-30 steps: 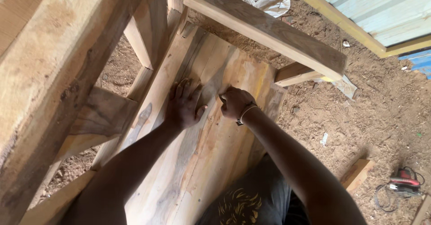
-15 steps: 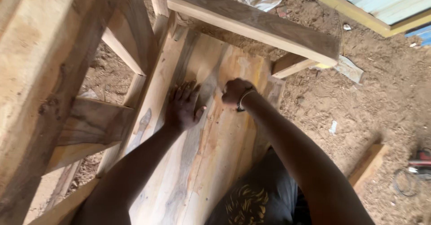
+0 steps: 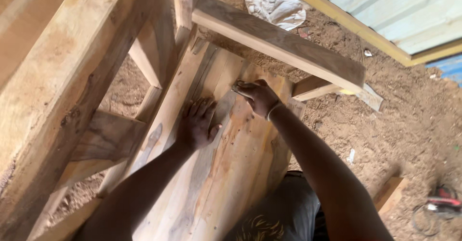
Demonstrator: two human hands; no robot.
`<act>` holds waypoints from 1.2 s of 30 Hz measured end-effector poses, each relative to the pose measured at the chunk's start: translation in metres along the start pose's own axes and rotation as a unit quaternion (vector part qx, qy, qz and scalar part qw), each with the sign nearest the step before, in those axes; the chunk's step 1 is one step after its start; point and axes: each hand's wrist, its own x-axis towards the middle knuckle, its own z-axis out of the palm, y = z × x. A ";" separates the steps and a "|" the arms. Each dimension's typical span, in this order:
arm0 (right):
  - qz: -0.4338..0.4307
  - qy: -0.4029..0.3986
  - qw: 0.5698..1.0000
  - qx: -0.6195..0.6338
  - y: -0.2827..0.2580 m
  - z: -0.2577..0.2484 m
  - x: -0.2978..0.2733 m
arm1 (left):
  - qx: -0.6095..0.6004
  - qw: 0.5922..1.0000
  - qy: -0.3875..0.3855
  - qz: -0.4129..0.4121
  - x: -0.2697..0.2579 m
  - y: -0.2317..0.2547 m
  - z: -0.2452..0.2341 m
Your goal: The person sands the surfaces and edges of a wooden bench using a sanding block.
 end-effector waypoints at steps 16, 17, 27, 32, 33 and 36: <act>0.343 -0.157 0.925 0.040 -0.061 -0.056 0.071 | -0.005 0.999 -0.027 -0.017 -0.002 -0.002 0.004; 0.343 -0.160 0.924 0.056 -0.069 -0.056 0.067 | 0.003 0.999 -0.035 -0.021 -0.001 -0.001 0.003; 0.239 -0.266 0.934 -0.019 -0.061 -0.063 0.050 | 0.008 0.996 -0.076 -0.040 -0.002 -0.002 0.008; 0.245 -0.183 0.952 -0.012 -0.010 -0.048 0.064 | 0.014 0.997 -0.059 -0.039 -0.005 -0.002 0.011; 0.261 -0.187 0.947 -0.017 -0.008 -0.043 0.067 | 0.020 0.997 -0.069 -0.034 -0.002 -0.005 0.009; 0.284 -0.223 0.932 -0.020 -0.016 -0.035 0.071 | 0.011 0.997 -0.066 -0.038 -0.002 -0.002 0.004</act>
